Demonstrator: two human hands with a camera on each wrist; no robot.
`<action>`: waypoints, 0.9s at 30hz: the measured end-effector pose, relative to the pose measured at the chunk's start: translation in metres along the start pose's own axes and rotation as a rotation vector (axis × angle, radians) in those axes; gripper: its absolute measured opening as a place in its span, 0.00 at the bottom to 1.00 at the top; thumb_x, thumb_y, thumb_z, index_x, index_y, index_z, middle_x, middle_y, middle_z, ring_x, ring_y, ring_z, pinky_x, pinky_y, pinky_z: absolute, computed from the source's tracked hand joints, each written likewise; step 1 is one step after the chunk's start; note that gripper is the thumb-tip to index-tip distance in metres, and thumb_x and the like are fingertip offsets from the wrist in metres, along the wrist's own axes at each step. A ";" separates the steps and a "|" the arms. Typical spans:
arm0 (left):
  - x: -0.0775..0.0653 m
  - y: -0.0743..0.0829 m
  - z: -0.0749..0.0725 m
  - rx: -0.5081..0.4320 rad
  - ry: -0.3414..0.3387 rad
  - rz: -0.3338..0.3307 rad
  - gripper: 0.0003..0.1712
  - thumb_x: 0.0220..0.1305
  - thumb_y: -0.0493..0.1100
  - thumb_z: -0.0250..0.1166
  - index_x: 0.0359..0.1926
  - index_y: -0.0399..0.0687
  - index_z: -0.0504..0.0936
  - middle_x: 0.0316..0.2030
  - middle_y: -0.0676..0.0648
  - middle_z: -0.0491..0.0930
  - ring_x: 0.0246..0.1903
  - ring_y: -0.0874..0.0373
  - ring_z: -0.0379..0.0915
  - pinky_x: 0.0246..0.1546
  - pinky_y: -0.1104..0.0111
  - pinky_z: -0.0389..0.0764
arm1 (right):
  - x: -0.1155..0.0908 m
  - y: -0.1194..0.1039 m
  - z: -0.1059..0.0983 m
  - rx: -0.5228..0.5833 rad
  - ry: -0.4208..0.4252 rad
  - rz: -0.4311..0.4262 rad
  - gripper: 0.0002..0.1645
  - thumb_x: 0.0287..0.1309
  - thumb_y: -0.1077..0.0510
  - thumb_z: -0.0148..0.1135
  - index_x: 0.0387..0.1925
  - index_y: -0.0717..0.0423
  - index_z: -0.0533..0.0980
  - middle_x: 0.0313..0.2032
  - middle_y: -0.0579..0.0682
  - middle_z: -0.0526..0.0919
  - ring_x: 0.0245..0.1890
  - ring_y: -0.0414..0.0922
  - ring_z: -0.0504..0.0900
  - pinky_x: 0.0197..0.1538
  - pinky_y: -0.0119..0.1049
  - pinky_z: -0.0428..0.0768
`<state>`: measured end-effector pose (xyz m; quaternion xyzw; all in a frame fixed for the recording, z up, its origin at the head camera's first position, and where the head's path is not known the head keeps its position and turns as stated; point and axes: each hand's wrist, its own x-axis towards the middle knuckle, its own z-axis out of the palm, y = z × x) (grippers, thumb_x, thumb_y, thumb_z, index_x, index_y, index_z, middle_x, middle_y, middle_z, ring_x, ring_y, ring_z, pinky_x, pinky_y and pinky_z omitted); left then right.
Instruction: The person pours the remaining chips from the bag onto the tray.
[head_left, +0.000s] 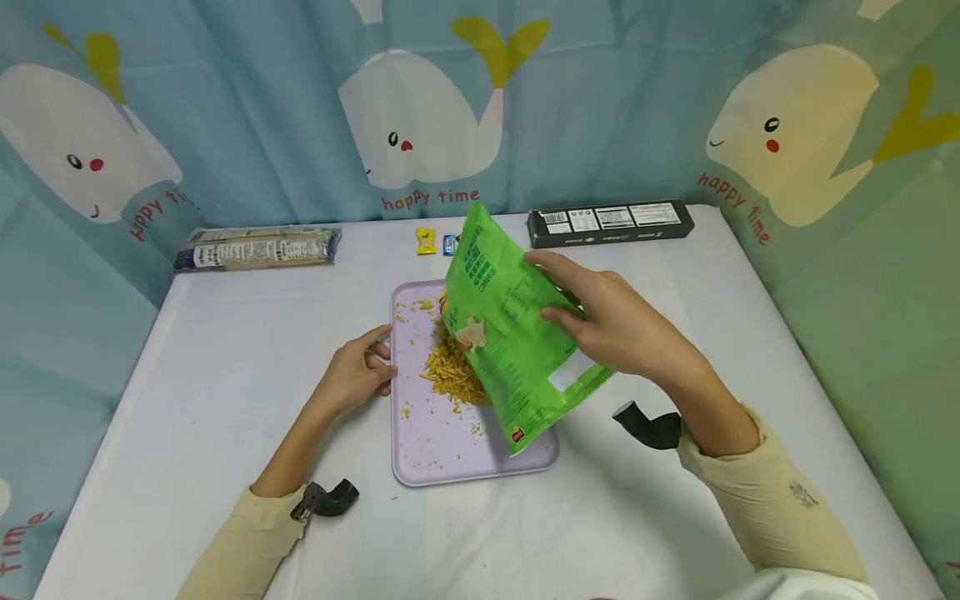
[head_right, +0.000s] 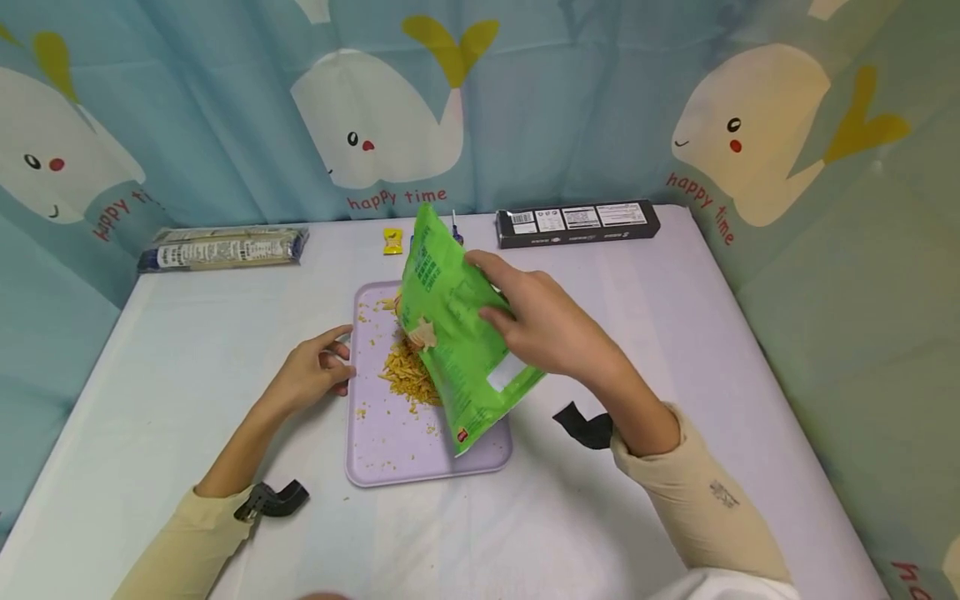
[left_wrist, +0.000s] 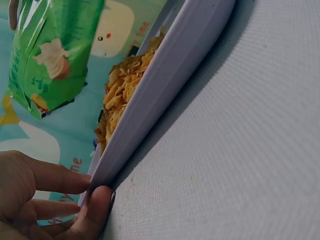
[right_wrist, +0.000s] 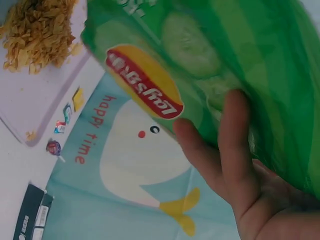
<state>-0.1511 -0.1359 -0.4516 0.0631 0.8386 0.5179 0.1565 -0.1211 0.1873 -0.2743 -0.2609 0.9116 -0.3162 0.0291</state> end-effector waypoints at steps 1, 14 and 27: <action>0.000 0.000 0.000 -0.001 0.000 0.000 0.39 0.56 0.32 0.62 0.68 0.45 0.58 0.42 0.42 0.71 0.23 0.52 0.78 0.25 0.64 0.82 | 0.000 0.000 0.000 0.003 -0.009 -0.003 0.35 0.58 0.66 0.57 0.66 0.53 0.58 0.57 0.52 0.72 0.51 0.44 0.75 0.54 0.44 0.73; 0.000 0.001 -0.002 0.006 -0.003 0.004 0.39 0.56 0.32 0.62 0.68 0.44 0.57 0.42 0.42 0.72 0.23 0.53 0.78 0.25 0.64 0.82 | -0.006 -0.003 0.001 -0.021 -0.058 0.005 0.32 0.60 0.70 0.50 0.66 0.57 0.59 0.57 0.52 0.71 0.36 0.42 0.70 0.43 0.37 0.69; 0.000 -0.001 -0.003 0.009 -0.007 -0.002 0.39 0.56 0.33 0.62 0.68 0.45 0.57 0.42 0.42 0.72 0.22 0.53 0.78 0.27 0.64 0.82 | -0.008 -0.003 -0.001 -0.087 -0.054 -0.030 0.27 0.58 0.70 0.52 0.60 0.55 0.68 0.20 0.44 0.69 0.14 0.35 0.54 0.27 0.32 0.66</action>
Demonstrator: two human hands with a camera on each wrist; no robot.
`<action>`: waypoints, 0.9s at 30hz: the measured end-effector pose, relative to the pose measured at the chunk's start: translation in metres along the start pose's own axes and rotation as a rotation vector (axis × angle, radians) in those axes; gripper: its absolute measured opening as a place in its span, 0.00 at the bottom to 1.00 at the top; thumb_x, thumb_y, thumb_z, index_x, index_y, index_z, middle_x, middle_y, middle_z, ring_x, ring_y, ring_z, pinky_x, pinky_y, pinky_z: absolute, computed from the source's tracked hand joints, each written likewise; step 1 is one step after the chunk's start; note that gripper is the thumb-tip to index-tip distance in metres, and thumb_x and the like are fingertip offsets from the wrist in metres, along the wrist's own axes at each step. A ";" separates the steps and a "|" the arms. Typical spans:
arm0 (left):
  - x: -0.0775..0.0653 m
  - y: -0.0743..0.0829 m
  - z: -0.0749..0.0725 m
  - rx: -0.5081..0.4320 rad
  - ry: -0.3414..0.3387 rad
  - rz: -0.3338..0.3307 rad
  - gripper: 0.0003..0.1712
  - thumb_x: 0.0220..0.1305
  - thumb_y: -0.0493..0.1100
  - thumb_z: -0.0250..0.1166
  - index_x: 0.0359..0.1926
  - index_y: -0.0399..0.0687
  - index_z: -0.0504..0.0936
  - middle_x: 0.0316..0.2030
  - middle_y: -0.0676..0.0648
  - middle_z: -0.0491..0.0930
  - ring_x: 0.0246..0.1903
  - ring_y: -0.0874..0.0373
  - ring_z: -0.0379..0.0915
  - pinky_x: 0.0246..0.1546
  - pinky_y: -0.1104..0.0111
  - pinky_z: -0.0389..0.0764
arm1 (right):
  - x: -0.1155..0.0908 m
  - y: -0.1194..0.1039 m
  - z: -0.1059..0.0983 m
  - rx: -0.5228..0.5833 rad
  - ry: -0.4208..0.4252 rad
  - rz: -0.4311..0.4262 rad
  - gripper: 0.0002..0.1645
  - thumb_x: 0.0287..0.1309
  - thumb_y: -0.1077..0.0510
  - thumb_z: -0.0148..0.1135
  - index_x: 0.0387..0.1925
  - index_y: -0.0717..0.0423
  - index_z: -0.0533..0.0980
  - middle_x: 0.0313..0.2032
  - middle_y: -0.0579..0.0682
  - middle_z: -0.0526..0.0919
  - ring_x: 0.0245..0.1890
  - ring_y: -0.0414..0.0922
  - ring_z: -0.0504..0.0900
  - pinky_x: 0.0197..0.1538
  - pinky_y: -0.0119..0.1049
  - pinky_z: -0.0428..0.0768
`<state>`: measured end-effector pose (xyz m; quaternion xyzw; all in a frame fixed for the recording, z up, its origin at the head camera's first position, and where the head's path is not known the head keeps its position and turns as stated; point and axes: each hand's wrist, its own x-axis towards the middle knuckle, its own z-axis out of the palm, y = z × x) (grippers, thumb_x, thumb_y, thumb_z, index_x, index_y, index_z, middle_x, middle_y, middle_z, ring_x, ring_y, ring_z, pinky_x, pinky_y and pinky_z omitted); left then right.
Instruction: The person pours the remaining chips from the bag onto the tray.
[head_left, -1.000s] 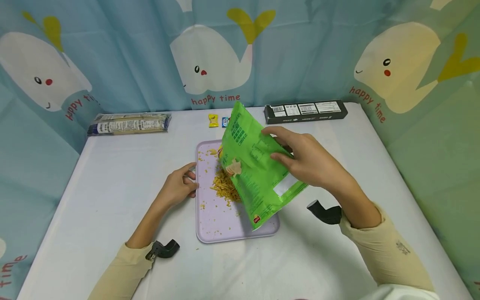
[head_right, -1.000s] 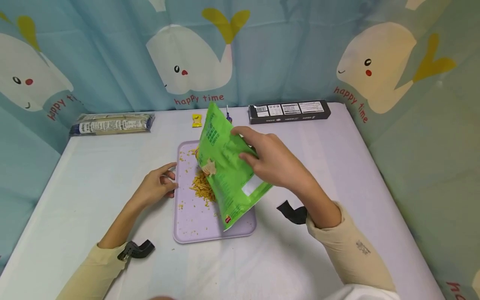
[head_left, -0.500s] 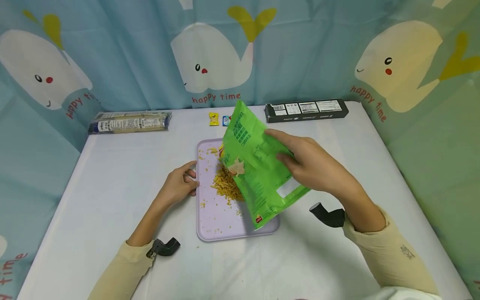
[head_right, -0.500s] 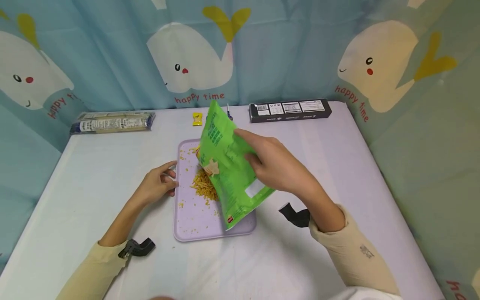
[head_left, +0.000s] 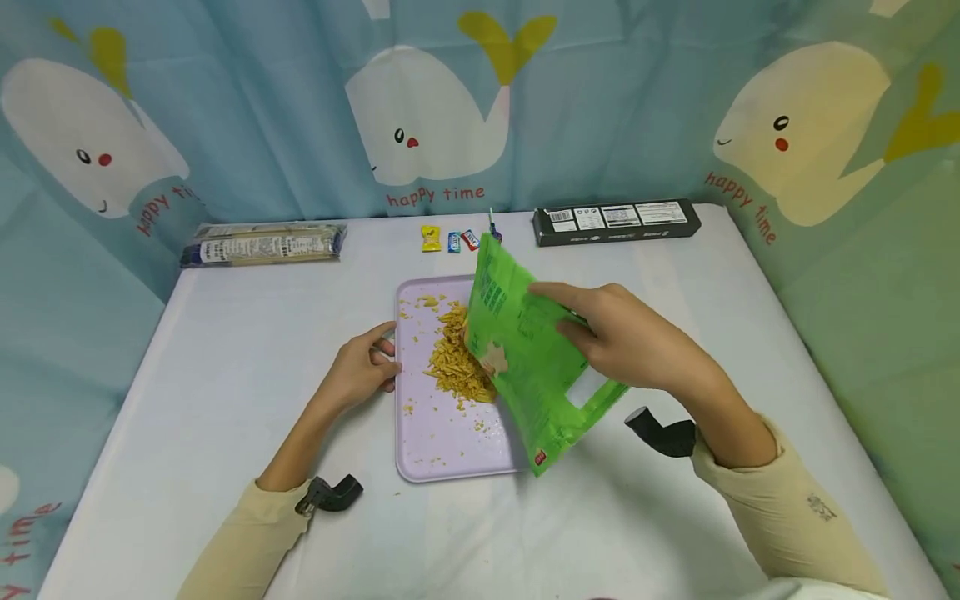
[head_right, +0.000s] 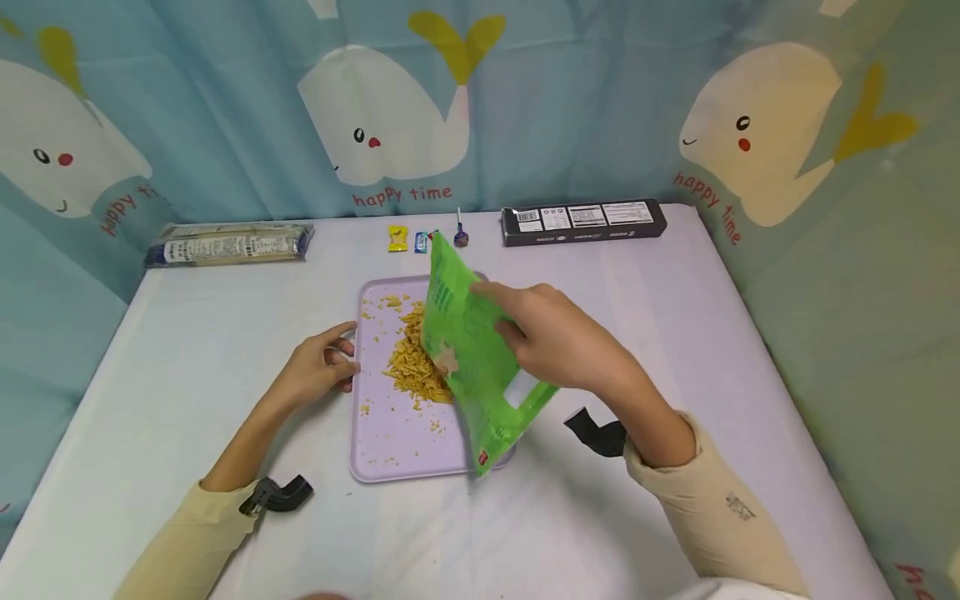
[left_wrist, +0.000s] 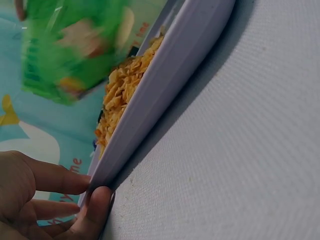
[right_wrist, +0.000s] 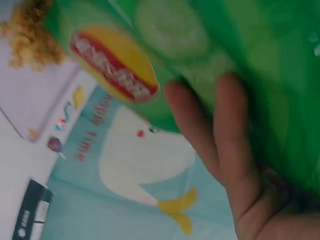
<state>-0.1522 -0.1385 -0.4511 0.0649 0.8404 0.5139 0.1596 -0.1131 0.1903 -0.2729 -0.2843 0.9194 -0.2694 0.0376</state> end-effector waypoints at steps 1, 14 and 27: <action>0.000 0.000 0.000 0.000 -0.001 -0.003 0.39 0.56 0.33 0.62 0.68 0.46 0.57 0.42 0.43 0.72 0.22 0.53 0.78 0.27 0.64 0.82 | -0.001 0.002 0.000 -0.002 0.016 0.002 0.27 0.58 0.70 0.52 0.59 0.55 0.69 0.19 0.43 0.69 0.13 0.35 0.55 0.27 0.33 0.66; 0.001 0.001 0.000 0.005 0.008 -0.009 0.39 0.56 0.33 0.62 0.68 0.46 0.57 0.42 0.43 0.72 0.22 0.53 0.78 0.27 0.64 0.82 | -0.006 0.019 0.004 0.156 0.173 0.226 0.16 0.58 0.65 0.58 0.47 0.49 0.79 0.33 0.48 0.81 0.26 0.42 0.74 0.31 0.31 0.72; 0.002 0.001 0.002 0.003 0.009 -0.011 0.39 0.56 0.32 0.62 0.68 0.46 0.58 0.41 0.43 0.72 0.22 0.53 0.78 0.28 0.64 0.81 | -0.006 0.009 0.014 0.091 0.152 0.133 0.15 0.57 0.68 0.57 0.45 0.56 0.80 0.41 0.50 0.81 0.30 0.42 0.74 0.35 0.36 0.72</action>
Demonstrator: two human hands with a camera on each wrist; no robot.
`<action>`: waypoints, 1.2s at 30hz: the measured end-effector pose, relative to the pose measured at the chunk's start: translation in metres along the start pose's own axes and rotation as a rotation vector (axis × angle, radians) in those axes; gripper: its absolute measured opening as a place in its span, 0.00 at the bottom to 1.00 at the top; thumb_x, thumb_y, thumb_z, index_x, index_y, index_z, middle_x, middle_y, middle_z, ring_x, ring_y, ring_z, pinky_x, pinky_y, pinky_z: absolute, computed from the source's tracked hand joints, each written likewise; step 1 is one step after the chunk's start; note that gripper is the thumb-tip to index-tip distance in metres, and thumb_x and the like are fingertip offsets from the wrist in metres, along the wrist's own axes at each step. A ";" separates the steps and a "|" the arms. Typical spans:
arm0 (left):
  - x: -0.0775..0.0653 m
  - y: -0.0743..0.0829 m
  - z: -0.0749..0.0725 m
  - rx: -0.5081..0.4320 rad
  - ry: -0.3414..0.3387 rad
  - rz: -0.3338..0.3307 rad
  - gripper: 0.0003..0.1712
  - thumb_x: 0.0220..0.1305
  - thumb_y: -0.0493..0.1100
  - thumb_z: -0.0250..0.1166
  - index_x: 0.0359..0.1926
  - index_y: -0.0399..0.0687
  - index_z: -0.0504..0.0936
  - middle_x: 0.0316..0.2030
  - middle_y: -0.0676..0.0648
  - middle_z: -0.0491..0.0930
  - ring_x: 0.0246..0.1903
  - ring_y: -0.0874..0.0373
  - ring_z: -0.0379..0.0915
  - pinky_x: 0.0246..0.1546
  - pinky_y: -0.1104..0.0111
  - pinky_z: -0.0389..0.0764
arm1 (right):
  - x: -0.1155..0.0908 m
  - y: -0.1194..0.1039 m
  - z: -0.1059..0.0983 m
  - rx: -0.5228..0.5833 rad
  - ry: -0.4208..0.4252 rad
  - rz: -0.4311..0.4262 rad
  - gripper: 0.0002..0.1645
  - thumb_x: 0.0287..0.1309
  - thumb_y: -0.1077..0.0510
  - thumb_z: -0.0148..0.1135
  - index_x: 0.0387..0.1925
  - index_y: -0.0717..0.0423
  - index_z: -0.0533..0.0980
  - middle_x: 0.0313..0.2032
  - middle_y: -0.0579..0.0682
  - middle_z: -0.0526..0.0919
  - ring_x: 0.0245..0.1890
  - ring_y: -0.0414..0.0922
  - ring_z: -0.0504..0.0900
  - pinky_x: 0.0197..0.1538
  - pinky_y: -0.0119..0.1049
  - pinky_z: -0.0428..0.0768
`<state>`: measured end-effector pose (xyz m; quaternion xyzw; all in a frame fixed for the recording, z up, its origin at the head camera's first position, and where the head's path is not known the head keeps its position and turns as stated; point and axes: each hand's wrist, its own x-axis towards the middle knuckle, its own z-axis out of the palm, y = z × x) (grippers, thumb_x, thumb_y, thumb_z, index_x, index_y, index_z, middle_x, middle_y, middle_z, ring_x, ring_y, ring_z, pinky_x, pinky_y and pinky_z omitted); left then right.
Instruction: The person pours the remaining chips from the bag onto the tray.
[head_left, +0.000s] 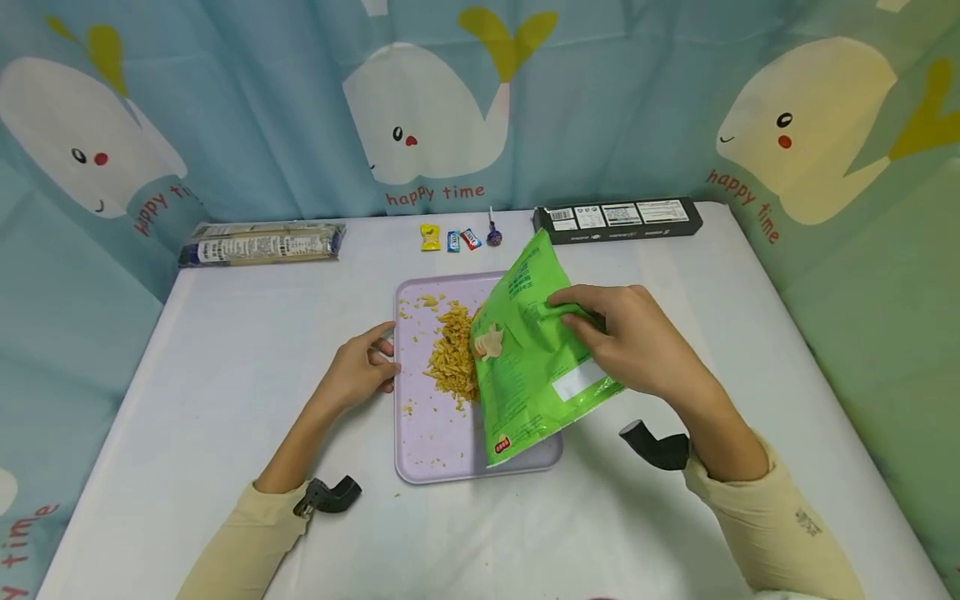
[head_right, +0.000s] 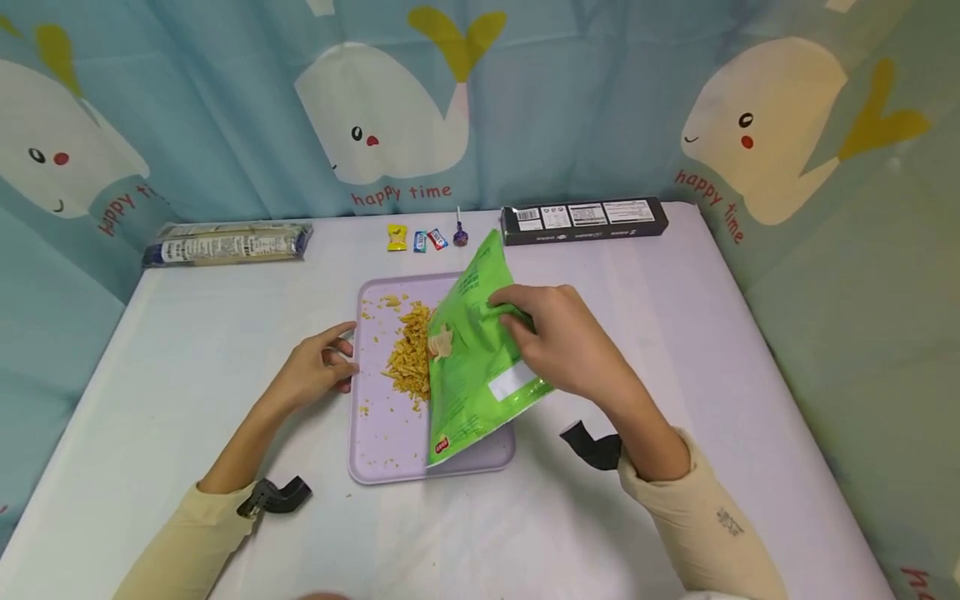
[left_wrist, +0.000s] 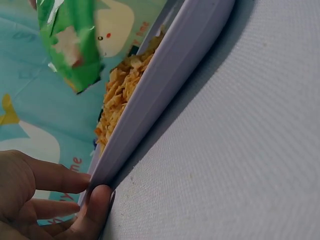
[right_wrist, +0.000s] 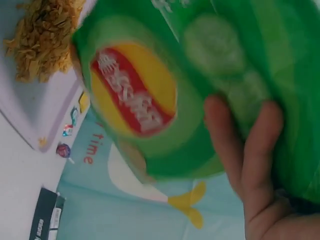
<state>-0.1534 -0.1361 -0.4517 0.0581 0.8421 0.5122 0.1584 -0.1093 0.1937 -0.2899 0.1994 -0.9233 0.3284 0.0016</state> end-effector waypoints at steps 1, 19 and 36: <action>0.000 0.000 0.000 0.000 0.002 -0.001 0.39 0.56 0.32 0.62 0.68 0.46 0.58 0.41 0.43 0.72 0.22 0.53 0.78 0.27 0.64 0.81 | 0.000 -0.001 0.000 0.001 0.002 0.000 0.14 0.57 0.68 0.57 0.45 0.57 0.80 0.41 0.50 0.81 0.30 0.42 0.74 0.35 0.36 0.73; 0.000 -0.001 0.000 0.002 0.001 -0.001 0.39 0.56 0.32 0.62 0.68 0.47 0.58 0.41 0.43 0.72 0.22 0.53 0.78 0.27 0.64 0.81 | -0.003 -0.008 -0.006 0.002 -0.025 -0.018 0.14 0.57 0.68 0.56 0.43 0.55 0.80 0.39 0.49 0.82 0.30 0.42 0.73 0.36 0.36 0.72; 0.000 -0.002 -0.001 0.010 0.006 0.004 0.39 0.56 0.32 0.62 0.68 0.46 0.58 0.41 0.43 0.72 0.22 0.53 0.78 0.27 0.64 0.81 | -0.006 -0.001 -0.004 0.052 -0.024 0.083 0.20 0.57 0.66 0.58 0.52 0.50 0.76 0.46 0.46 0.79 0.33 0.39 0.76 0.41 0.35 0.73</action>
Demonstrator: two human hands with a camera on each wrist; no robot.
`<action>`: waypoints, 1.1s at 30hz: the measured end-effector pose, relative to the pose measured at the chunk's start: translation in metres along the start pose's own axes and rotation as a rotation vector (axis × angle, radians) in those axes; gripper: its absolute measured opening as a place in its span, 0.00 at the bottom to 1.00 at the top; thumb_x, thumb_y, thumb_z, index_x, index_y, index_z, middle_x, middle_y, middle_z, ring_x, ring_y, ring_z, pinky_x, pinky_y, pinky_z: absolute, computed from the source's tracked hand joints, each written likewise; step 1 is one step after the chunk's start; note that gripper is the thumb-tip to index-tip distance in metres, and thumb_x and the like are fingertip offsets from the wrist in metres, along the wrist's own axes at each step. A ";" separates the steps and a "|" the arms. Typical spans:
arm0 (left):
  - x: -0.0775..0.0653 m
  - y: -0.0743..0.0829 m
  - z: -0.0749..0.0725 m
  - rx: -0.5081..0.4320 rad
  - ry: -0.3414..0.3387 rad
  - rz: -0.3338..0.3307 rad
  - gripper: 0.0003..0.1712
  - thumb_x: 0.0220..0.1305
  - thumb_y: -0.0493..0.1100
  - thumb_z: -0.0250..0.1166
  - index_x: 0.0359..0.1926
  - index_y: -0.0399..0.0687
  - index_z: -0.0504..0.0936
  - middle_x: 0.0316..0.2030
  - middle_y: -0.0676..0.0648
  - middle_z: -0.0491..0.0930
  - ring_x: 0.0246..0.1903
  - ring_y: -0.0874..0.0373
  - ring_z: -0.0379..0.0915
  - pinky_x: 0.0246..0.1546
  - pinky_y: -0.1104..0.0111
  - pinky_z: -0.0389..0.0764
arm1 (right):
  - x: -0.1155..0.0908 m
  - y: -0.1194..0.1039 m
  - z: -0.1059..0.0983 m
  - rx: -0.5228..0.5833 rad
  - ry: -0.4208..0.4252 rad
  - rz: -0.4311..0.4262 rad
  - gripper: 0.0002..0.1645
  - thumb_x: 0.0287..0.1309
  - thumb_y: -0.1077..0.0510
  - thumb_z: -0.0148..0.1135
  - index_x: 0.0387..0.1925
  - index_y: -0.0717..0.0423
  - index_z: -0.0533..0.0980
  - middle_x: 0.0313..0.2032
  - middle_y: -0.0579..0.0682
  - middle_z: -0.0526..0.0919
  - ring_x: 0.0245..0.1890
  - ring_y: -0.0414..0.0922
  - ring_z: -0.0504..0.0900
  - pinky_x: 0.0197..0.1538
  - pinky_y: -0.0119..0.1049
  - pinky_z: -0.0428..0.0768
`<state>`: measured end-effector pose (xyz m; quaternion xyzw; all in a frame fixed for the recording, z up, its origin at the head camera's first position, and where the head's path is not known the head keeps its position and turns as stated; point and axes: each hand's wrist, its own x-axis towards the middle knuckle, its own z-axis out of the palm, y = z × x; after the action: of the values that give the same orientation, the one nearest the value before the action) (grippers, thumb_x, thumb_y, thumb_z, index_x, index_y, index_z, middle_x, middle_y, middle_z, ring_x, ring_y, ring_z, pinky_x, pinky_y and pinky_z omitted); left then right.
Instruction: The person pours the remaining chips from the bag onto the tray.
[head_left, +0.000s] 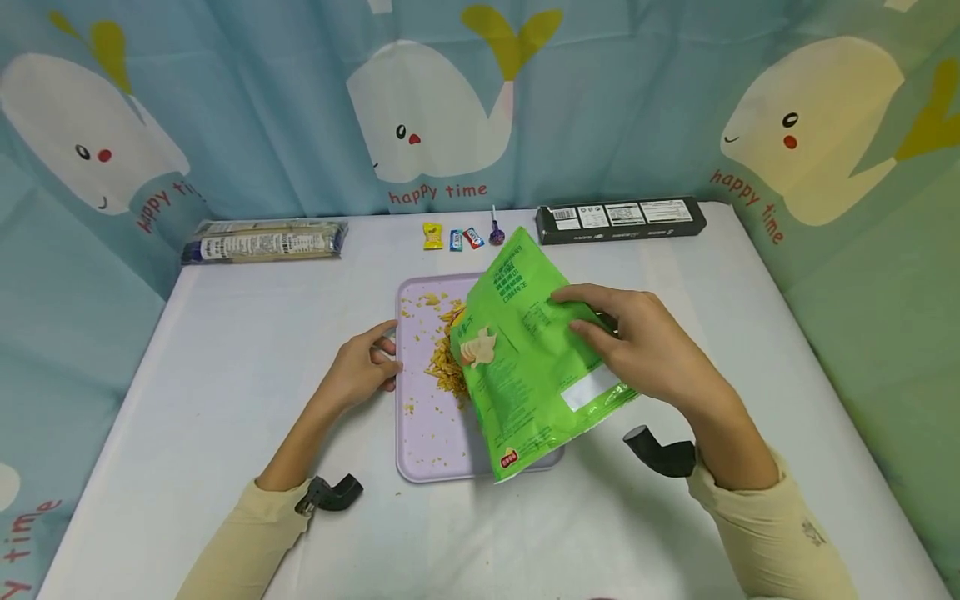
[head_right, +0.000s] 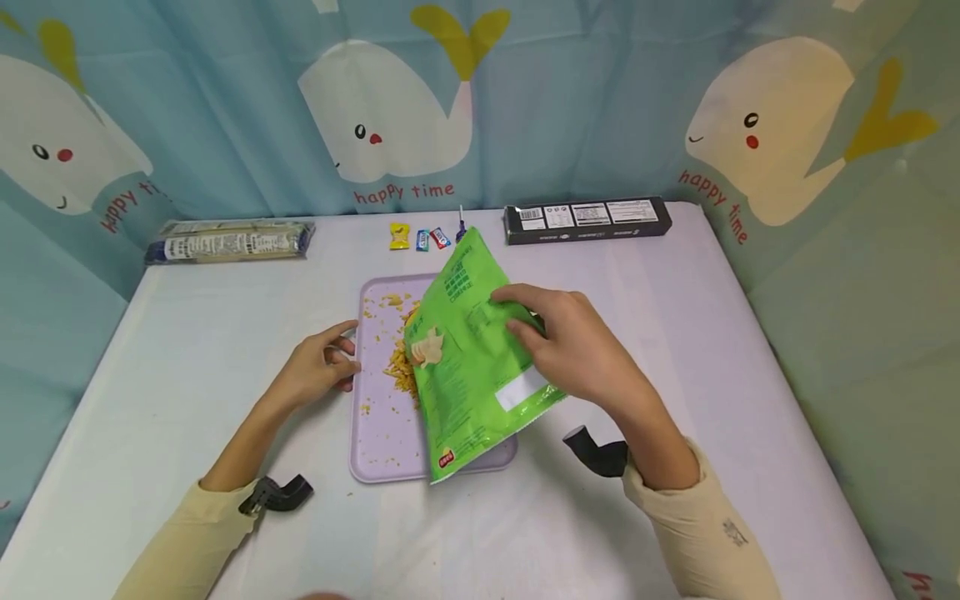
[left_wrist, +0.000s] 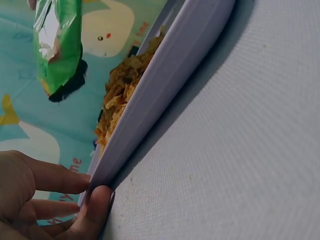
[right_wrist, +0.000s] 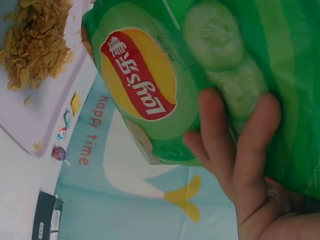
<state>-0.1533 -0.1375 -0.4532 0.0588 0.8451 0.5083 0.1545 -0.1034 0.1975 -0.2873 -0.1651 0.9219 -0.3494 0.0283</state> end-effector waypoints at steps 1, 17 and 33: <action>0.000 0.001 0.001 -0.002 -0.001 -0.001 0.39 0.56 0.32 0.62 0.68 0.46 0.58 0.41 0.43 0.72 0.22 0.53 0.78 0.27 0.64 0.81 | -0.001 0.000 -0.001 0.003 -0.010 0.003 0.21 0.58 0.66 0.58 0.53 0.50 0.75 0.46 0.46 0.78 0.32 0.38 0.76 0.41 0.36 0.73; 0.000 0.002 0.003 0.028 0.002 -0.005 0.39 0.55 0.32 0.62 0.68 0.47 0.58 0.41 0.43 0.72 0.22 0.55 0.78 0.29 0.65 0.80 | -0.005 0.010 0.000 -0.006 0.004 -0.023 0.19 0.57 0.65 0.59 0.50 0.50 0.76 0.43 0.45 0.80 0.25 0.38 0.76 0.31 0.30 0.75; 0.000 0.002 0.000 0.000 -0.005 -0.012 0.40 0.56 0.32 0.62 0.68 0.46 0.57 0.43 0.43 0.71 0.23 0.54 0.78 0.26 0.65 0.82 | 0.001 0.006 0.004 -0.025 0.012 -0.065 0.18 0.56 0.66 0.59 0.48 0.50 0.77 0.40 0.45 0.80 0.23 0.38 0.71 0.31 0.30 0.71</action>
<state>-0.1536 -0.1364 -0.4517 0.0553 0.8450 0.5073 0.1597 -0.1053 0.1989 -0.2941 -0.1931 0.9205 -0.3396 0.0092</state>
